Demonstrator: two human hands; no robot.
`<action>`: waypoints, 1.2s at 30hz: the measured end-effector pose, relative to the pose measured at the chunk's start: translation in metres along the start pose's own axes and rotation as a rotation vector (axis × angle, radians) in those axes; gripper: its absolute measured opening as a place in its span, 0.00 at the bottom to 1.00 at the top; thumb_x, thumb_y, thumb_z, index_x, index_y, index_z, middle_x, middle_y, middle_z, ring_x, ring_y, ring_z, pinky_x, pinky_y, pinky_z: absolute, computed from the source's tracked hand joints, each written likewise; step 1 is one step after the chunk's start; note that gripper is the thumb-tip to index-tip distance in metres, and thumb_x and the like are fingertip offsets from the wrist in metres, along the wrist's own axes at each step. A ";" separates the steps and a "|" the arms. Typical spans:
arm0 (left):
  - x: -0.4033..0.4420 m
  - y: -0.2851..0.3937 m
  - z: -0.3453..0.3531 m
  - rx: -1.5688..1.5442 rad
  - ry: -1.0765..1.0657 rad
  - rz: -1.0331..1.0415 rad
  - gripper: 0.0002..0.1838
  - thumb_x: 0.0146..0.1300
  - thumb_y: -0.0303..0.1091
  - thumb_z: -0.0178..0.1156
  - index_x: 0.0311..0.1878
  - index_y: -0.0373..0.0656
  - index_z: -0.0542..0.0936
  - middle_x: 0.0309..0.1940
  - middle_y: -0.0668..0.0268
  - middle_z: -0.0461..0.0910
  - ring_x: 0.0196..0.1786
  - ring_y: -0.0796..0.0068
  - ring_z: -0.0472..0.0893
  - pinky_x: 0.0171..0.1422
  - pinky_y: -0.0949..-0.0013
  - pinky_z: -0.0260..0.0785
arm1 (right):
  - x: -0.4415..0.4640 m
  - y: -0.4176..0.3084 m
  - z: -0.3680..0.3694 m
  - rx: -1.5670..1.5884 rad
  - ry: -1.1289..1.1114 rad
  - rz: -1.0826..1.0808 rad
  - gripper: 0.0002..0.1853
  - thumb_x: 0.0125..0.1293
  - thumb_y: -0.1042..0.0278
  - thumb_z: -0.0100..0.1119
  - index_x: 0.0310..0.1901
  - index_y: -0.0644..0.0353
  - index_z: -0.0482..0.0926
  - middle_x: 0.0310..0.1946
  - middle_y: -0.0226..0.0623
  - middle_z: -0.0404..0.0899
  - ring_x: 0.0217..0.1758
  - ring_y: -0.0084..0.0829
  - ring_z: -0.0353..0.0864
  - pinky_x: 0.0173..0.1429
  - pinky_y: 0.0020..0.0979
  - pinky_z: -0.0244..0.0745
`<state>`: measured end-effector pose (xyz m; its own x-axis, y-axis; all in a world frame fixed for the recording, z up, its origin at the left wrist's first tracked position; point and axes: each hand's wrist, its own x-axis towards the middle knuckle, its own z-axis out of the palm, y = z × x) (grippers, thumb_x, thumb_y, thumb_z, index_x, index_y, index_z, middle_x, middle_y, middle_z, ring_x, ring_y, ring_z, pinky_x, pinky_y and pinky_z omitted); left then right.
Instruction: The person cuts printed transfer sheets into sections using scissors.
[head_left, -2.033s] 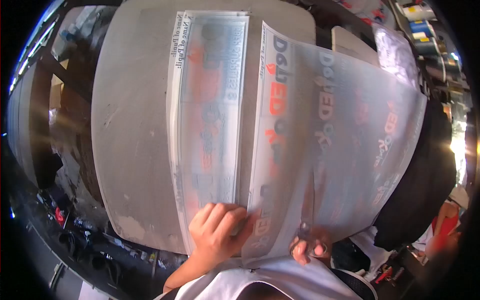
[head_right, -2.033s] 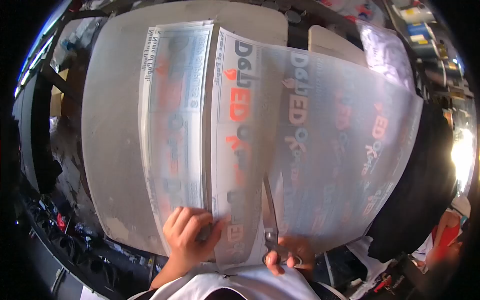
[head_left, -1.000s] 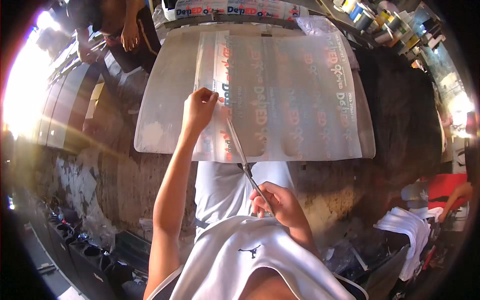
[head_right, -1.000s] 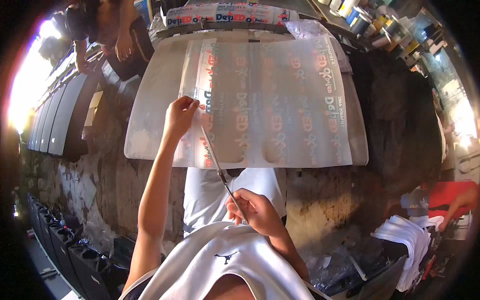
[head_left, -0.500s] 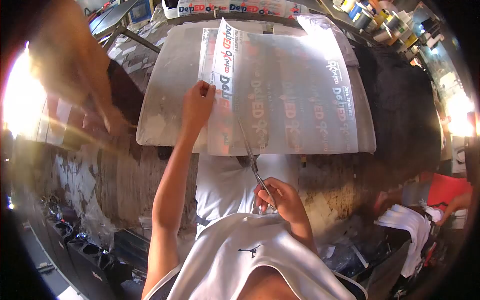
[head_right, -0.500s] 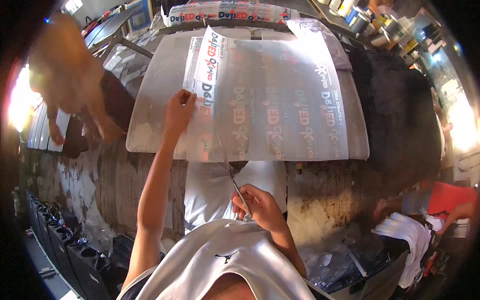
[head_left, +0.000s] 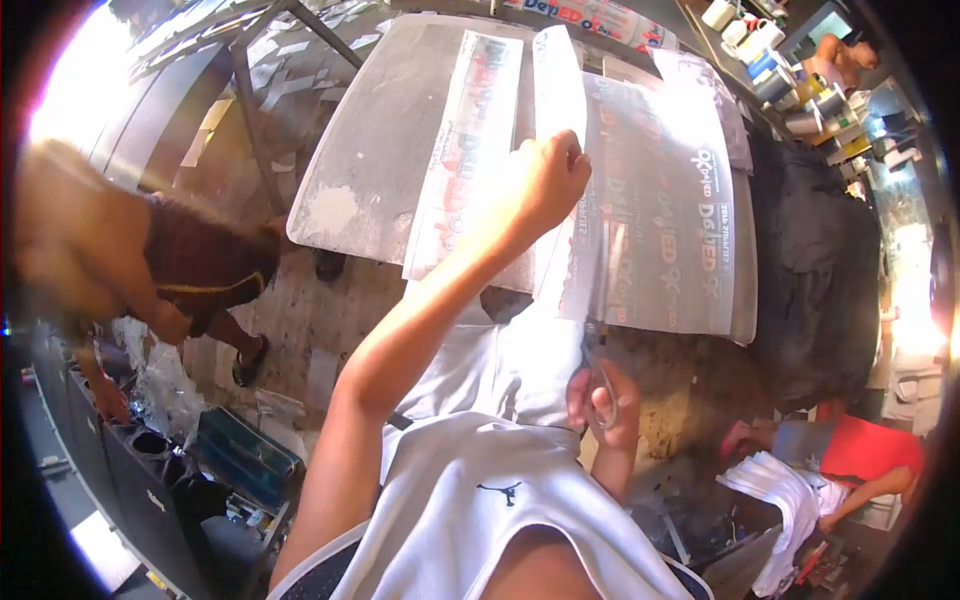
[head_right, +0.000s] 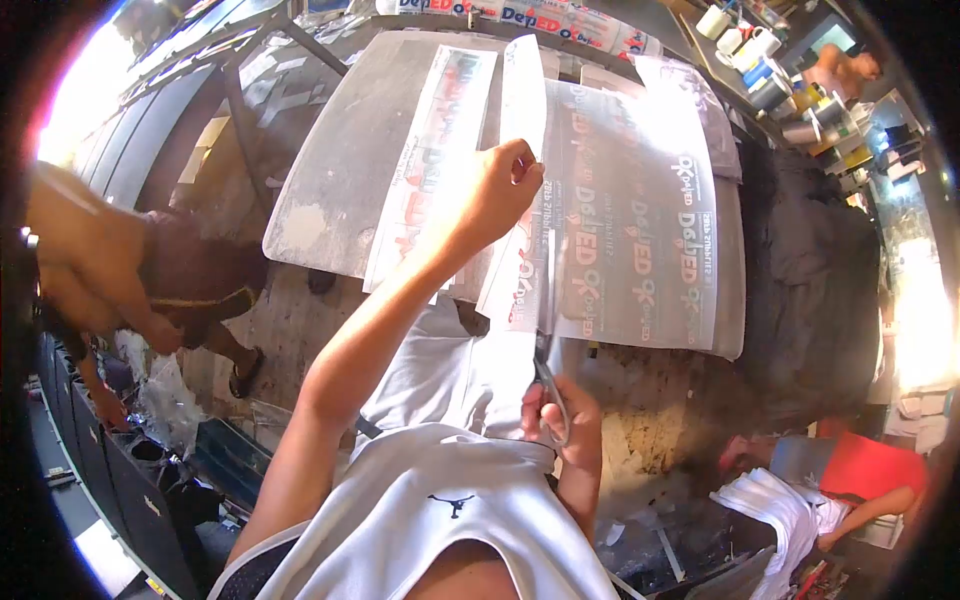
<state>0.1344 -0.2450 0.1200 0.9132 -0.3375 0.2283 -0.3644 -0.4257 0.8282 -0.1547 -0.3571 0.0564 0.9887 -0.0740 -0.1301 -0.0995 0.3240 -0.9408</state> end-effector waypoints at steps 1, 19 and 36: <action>0.002 -0.010 0.005 0.000 -0.002 -0.002 0.13 0.71 0.35 0.64 0.41 0.32 0.83 0.33 0.51 0.87 0.37 0.57 0.88 0.44 0.58 0.78 | 0.000 0.002 -0.006 0.043 -0.005 -0.045 0.32 0.71 0.40 0.69 0.50 0.68 0.78 0.27 0.40 0.81 0.22 0.26 0.77 0.26 0.27 0.74; -0.019 -0.111 -0.056 0.025 0.055 -0.144 0.13 0.69 0.37 0.69 0.42 0.34 0.85 0.24 0.61 0.82 0.25 0.74 0.78 0.33 0.67 0.71 | 0.005 0.013 0.012 0.092 -0.025 0.096 0.26 0.73 0.46 0.70 0.50 0.67 0.79 0.32 0.39 0.82 0.31 0.25 0.80 0.40 0.28 0.77; -0.069 -0.100 -0.031 0.408 0.047 0.311 0.19 0.79 0.33 0.57 0.68 0.39 0.80 0.73 0.52 0.75 0.78 0.49 0.71 0.82 0.51 0.63 | -0.042 0.021 0.049 0.138 -0.064 0.432 0.29 0.69 0.44 0.74 0.50 0.65 0.79 0.35 0.35 0.83 0.36 0.24 0.81 0.44 0.28 0.79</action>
<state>0.1136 -0.1535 0.0372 0.7542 -0.4658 0.4629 -0.6529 -0.6071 0.4529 -0.1927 -0.3010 0.0571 0.8649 0.1526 -0.4781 -0.4931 0.4353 -0.7532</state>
